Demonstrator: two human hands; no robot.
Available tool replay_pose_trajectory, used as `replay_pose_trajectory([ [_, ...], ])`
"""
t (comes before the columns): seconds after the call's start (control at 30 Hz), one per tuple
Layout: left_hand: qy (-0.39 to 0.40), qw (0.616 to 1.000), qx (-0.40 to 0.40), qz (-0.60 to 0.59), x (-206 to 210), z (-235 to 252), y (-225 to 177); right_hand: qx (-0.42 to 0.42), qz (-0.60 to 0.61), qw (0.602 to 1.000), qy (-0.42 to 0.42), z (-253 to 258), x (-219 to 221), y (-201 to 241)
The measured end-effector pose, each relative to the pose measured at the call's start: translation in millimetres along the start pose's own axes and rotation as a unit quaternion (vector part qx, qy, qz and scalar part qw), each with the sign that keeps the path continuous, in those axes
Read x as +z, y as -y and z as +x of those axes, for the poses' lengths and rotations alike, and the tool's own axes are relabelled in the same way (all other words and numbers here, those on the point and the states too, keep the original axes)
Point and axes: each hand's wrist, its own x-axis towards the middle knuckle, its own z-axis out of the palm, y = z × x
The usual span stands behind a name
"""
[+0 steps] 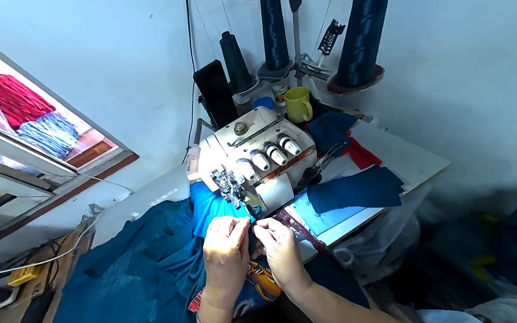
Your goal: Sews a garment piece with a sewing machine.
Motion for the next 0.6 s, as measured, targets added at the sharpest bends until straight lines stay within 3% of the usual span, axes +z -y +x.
replay_pose_trajectory([
  [0.2,0.048,0.995,-0.048,0.068,-3,-7,-17,-0.056,-0.054,0.997,0.014,0,8,-8],
  [0.47,0.056,0.997,-0.051,-0.001,-2,-19,7,-0.026,-0.080,0.992,0.096,-6,5,-11],
  [0.6,0.053,0.992,-0.103,-0.049,0,-9,31,-0.040,-0.086,0.987,0.128,-9,8,-15],
])
